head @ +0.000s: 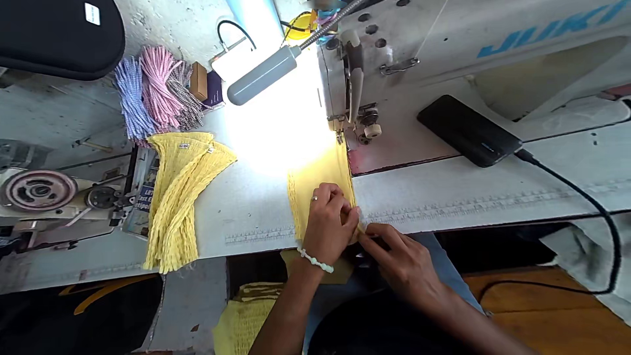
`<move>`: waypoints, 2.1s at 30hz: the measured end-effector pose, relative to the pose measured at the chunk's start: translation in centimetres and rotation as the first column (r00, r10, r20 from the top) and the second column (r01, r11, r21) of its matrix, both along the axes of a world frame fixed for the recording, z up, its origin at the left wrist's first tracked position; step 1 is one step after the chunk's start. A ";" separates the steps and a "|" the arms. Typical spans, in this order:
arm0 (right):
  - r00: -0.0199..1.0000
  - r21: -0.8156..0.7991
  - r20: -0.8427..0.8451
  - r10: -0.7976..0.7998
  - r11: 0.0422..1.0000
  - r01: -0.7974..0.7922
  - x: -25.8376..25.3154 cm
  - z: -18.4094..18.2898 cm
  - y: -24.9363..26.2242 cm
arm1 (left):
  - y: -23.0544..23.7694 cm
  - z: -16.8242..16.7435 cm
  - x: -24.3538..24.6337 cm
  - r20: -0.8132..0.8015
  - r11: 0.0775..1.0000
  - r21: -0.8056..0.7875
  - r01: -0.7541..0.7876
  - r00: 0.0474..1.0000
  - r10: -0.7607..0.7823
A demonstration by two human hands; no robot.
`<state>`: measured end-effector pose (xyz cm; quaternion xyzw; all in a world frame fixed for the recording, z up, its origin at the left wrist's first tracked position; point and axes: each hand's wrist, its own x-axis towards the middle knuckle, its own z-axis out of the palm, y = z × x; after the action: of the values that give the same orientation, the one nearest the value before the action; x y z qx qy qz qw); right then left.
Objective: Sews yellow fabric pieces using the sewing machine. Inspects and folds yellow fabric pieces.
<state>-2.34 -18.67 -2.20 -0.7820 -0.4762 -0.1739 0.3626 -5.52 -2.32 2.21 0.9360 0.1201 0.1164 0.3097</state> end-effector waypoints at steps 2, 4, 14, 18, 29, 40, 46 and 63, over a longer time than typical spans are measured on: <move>1.000 0.002 -0.014 0.008 1.000 -0.008 0.0 0.0 0.0 | 0.4 -0.2 -0.2 0.027 0.999 -0.042 0.016 1.000 -0.015; 1.000 0.004 -0.017 0.022 1.000 -0.022 0.1 -0.1 0.1 | 0.6 -0.2 -0.4 0.049 0.995 -0.092 0.026 0.999 -0.021; 0.984 -0.144 -0.017 0.175 0.974 -0.176 1.8 1.6 0.2 | 1.4 -0.5 -0.8 0.098 0.983 -0.167 0.076 0.993 -0.061; 0.994 -0.231 0.074 0.086 0.971 -0.067 0.7 2.3 0.2 | 1.5 -0.8 -0.9 0.108 0.986 -0.136 0.095 0.991 -0.081; 0.988 -0.162 0.154 0.033 0.987 -0.008 0.7 1.2 -1.1 | -1.0 -2.1 -2.7 0.182 0.945 0.312 0.098 0.970 -0.160; 0.978 -0.205 0.196 0.071 0.978 -0.029 3.9 1.6 1.1 | 2.2 -1.8 0.3 0.128 0.945 0.288 0.157 0.971 -0.200; 0.976 -0.241 0.196 0.094 0.970 -0.045 5.9 1.8 2.5 | 4.2 -1.8 2.6 0.074 0.933 0.295 0.204 0.969 -0.235; 0.990 -0.233 0.097 0.100 0.970 -0.075 9.5 1.7 5.1 | 6.5 -1.8 6.1 0.100 0.925 0.368 0.093 0.985 -0.139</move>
<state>7.13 -13.62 -0.47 -0.7861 -0.5461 -0.1436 0.2513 0.59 4.18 0.39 0.9735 0.0214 0.1758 0.1450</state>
